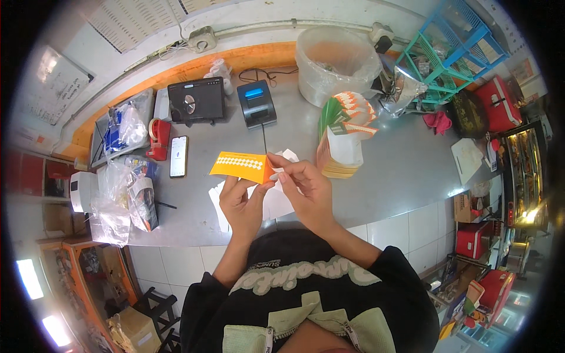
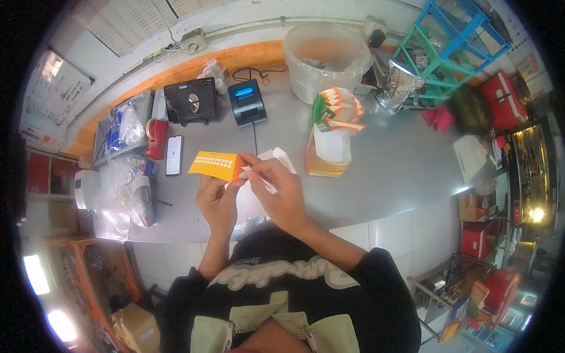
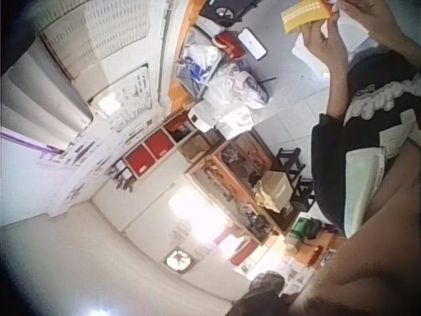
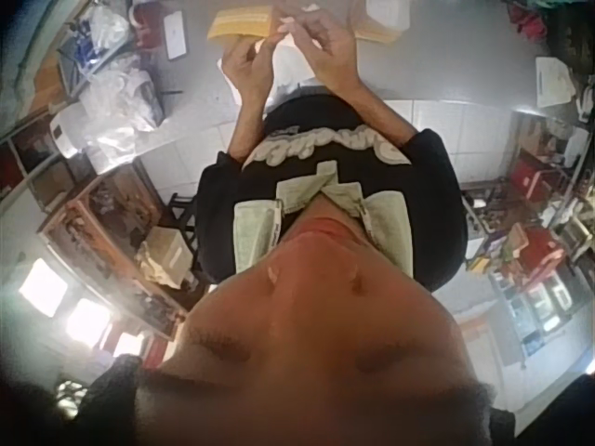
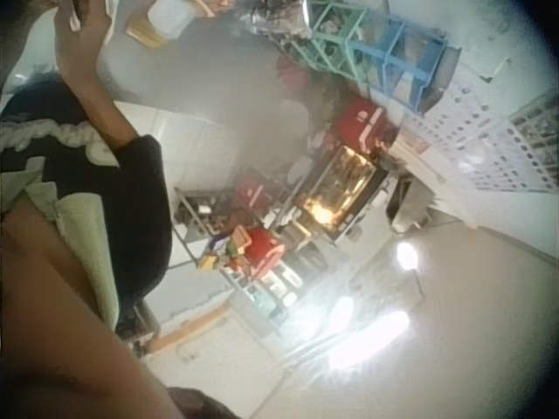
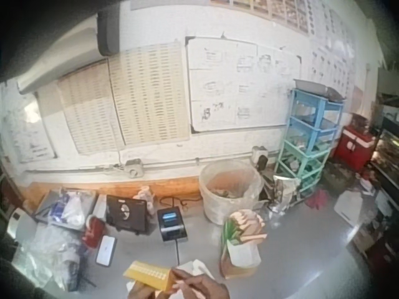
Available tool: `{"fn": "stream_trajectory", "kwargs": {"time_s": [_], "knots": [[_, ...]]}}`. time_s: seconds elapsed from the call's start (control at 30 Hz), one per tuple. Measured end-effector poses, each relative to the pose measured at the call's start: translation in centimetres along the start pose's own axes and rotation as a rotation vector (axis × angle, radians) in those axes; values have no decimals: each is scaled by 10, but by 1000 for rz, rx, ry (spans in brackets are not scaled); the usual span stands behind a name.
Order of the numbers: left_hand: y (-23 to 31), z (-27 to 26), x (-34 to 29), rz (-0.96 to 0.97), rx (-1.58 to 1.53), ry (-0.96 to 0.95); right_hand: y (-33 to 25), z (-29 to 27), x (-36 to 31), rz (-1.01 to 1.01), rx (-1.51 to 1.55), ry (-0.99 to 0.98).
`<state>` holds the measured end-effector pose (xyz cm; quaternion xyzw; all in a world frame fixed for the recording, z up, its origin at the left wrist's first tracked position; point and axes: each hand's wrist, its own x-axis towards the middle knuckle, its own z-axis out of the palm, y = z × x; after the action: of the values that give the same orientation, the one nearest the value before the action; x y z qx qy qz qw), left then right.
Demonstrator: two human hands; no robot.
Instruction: The person repeatedly folds flat white cardboard pieces into small rectangular boxes and secures them with colorful adhesive strips. The person handles the boxes one at a time, folds the sides, applies the strips, and stacks the finished boxes on the counter.
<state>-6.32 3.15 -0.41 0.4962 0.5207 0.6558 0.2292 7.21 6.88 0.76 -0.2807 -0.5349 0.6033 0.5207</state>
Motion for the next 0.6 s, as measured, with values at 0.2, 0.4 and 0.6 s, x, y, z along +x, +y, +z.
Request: {"fn": "stream_trajectory", "kwargs": {"time_s": [0.2,0.4,0.6], "knots": [[-2,-5,-2,-317,-276,-17,-19,-10,0,-42,-534,-151],[-6,-8,-3,-476,-325,-8,-4,-2,-12,137,-92,-94],[-12,-7,-25,-507,210,-240,30,-39,-2,337,-264,-77]]}}
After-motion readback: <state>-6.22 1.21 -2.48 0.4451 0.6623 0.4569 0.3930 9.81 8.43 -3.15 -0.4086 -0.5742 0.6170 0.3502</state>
